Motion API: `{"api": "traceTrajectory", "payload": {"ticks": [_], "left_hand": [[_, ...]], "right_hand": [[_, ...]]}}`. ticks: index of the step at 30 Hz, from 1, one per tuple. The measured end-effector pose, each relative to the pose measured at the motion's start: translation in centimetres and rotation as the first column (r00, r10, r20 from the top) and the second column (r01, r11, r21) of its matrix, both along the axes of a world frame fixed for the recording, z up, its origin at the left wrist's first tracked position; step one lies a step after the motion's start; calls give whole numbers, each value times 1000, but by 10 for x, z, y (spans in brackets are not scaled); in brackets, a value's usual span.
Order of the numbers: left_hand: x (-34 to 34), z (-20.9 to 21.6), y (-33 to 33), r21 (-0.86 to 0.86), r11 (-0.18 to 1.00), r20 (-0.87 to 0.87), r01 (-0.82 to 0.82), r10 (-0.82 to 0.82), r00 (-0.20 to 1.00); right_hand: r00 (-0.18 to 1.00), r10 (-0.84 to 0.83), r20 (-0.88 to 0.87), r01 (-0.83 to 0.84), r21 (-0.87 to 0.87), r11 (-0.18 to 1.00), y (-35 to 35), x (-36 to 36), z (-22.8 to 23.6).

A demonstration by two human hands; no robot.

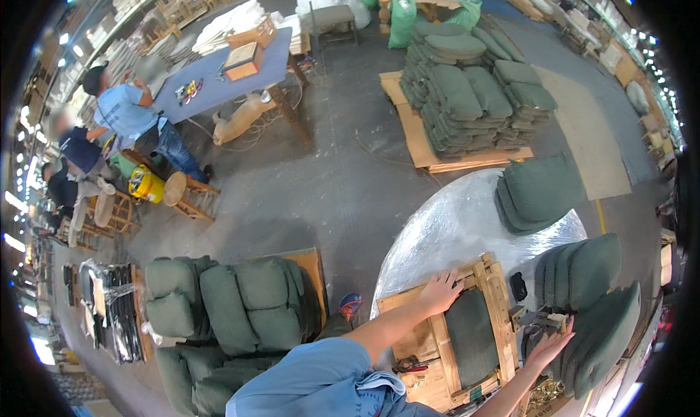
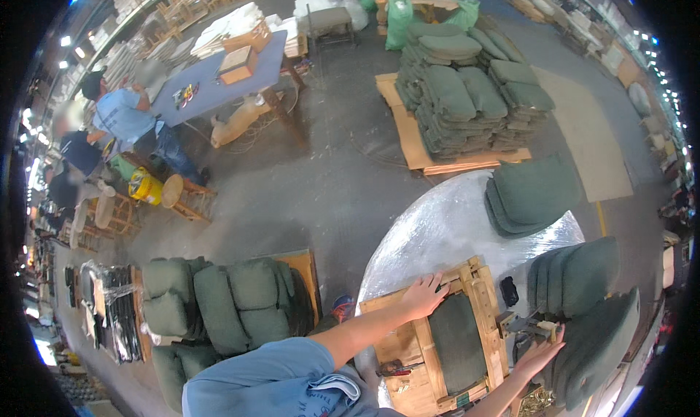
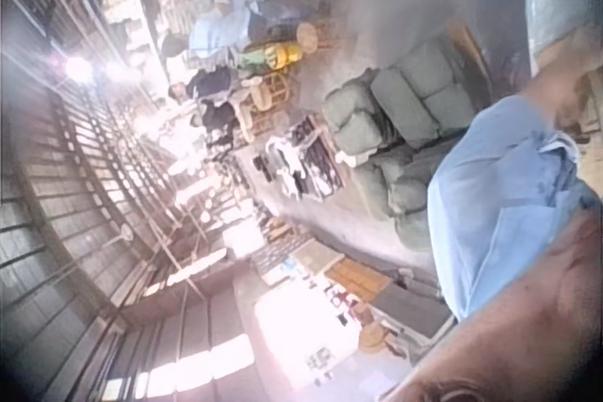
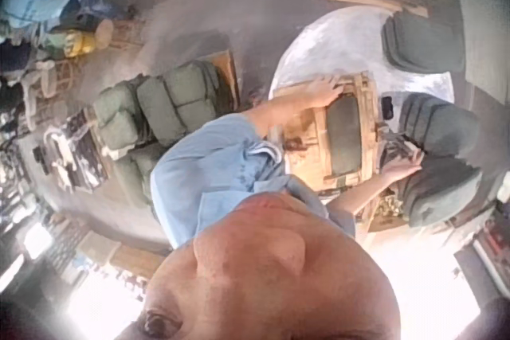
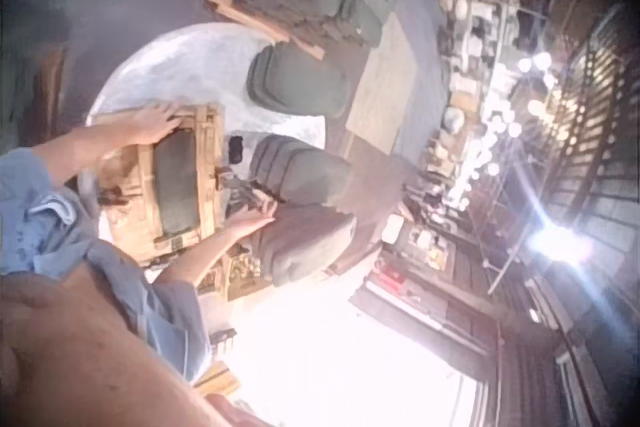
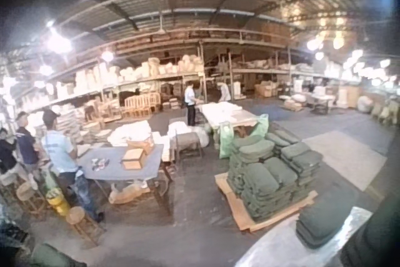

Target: The person places green fabric cushions into a wooden jig and uses a pneumatic drill to drive fasteners into the corners. They repeatedly pick up cushions, align them in the jig, drill, and stack the finished units.

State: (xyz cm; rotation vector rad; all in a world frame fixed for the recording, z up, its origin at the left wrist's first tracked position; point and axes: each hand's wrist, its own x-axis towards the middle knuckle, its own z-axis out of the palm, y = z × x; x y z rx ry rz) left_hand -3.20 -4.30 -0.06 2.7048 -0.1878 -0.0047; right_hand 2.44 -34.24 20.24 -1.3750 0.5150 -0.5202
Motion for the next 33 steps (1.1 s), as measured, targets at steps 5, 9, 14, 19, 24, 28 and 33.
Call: {"api": "traceTrajectory", "payload": {"ticks": [5,9,14,19,24,28,33], "left_hand": [[-10,-14,17,-383,923,37,-37,55,998],[-86,7,69,-433,895,253,111,2,968],[-285,-27,136,-242,966,98,-97,124,988],[-424,-68,126,-386,751,-251,-536,473,844],[-379,-70,86,-603,618,-303,-505,408,861],[-310,-62,51,-706,540,-314,-459,341,886],[-268,6,-3,-537,841,53,-67,113,992]], "right_hand": [[979,8,-202,-10,-11,1000,30,-133,-153],[942,220,-255,-176,183,967,123,-234,-234],[875,342,-342,-215,357,909,136,-239,-244],[761,642,-94,-439,654,616,161,-303,-120],[574,789,-218,-753,238,613,133,-313,-88],[801,430,-417,-576,-340,744,52,-303,-137],[838,201,-508,-537,-697,476,8,-285,-168]]}}
